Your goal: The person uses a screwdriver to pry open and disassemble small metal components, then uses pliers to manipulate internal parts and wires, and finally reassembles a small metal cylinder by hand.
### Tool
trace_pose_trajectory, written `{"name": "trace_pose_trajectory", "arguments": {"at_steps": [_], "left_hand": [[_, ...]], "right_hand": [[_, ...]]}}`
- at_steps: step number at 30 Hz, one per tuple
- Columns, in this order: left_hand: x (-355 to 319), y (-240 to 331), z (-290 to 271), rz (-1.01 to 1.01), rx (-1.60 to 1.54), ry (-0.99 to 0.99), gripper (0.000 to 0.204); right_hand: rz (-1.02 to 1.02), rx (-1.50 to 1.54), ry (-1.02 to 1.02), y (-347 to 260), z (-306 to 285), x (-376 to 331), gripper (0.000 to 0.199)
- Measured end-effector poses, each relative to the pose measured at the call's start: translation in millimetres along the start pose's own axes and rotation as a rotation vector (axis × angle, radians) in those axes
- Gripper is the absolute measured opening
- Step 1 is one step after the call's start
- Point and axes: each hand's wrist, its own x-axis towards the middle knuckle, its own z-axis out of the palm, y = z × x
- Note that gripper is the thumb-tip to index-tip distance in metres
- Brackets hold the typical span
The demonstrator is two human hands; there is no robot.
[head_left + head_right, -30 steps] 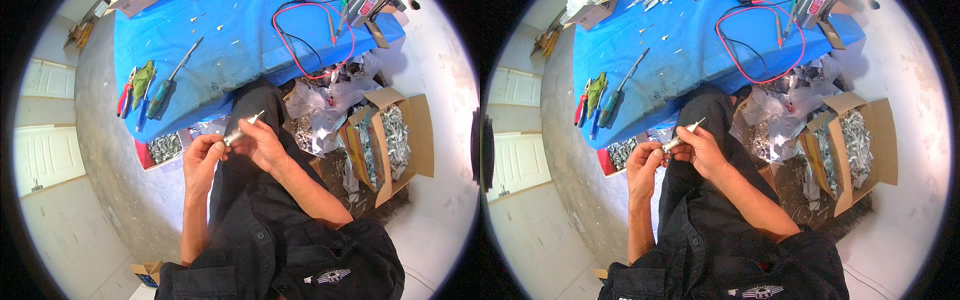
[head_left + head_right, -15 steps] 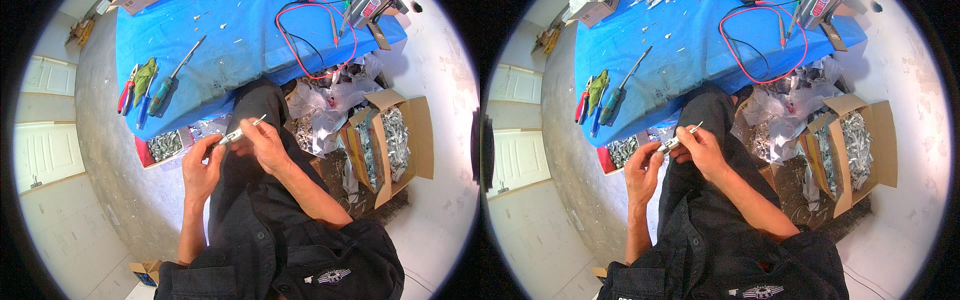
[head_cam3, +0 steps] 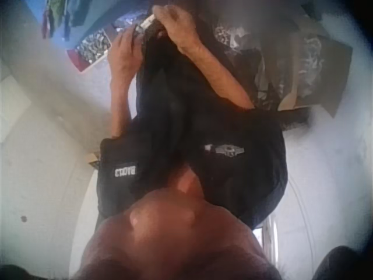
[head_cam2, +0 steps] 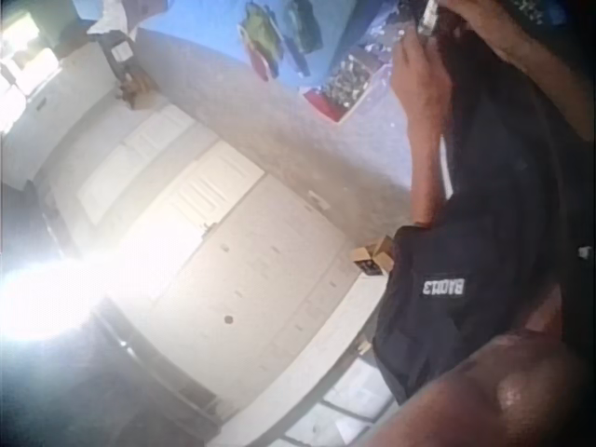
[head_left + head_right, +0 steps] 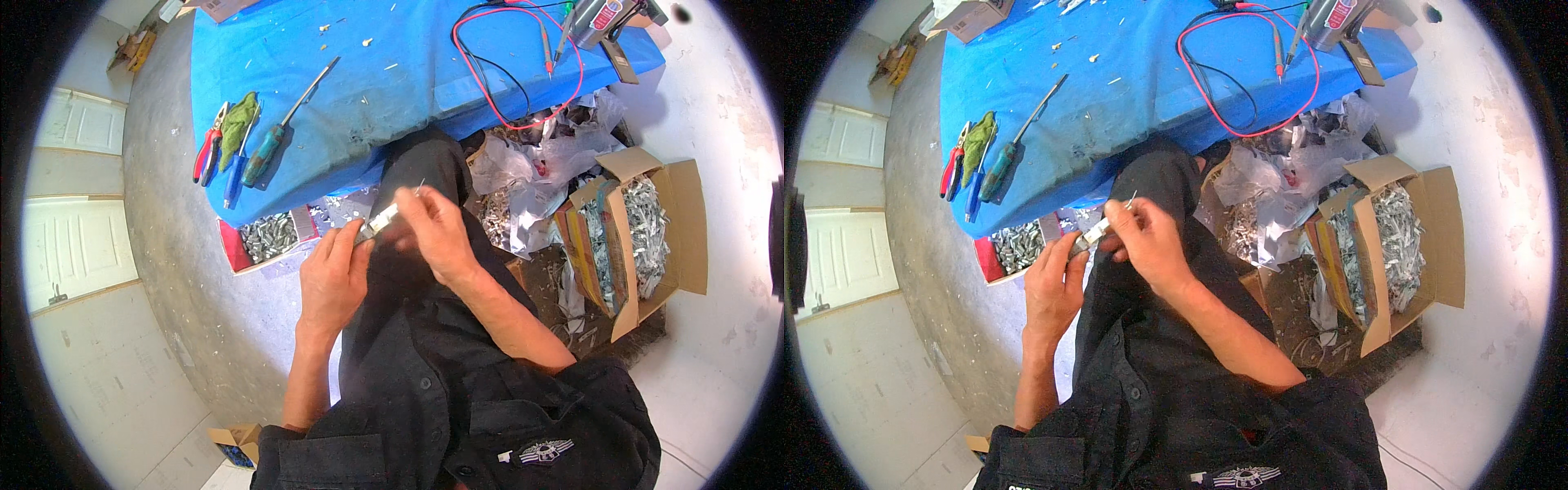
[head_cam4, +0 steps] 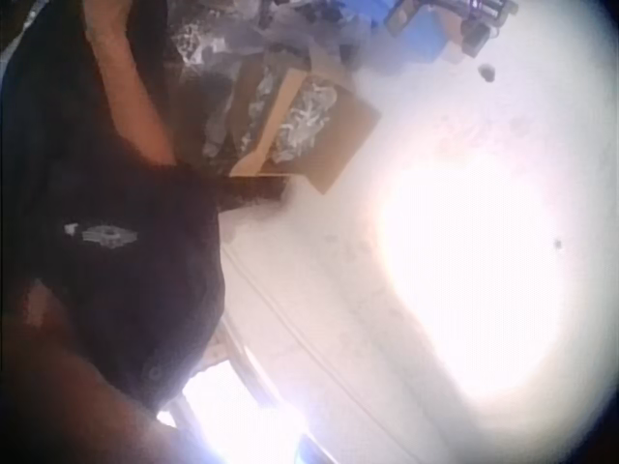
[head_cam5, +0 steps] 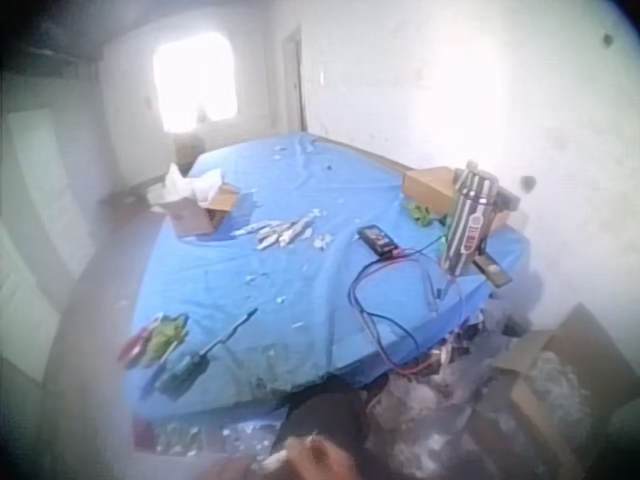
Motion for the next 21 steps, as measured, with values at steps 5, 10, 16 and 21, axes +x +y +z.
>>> {"name": "trace_pose_trajectory", "arguments": {"at_steps": [5, 10, 16, 21], "left_hand": [[-5, -4, -16, -0.099, -0.234, -0.104, 0.021], [-4, 0, -35, -0.225, -0.429, -0.320, 0.026], [-7, 7, -36, -0.205, -0.414, -0.370, 0.025], [-6, 20, -25, 0.116, 0.184, -0.213, 0.026]], "right_hand": [[-0.736, -0.671, -0.002, -22, -19, -5, 0.029], [-1.042, -1.205, -0.248, -44, -16, -17, 0.049], [-1.164, -1.299, -0.405, -40, -26, -6, 0.024], [-1.065, -1.395, -0.435, -36, -30, -6, 0.017]]}}
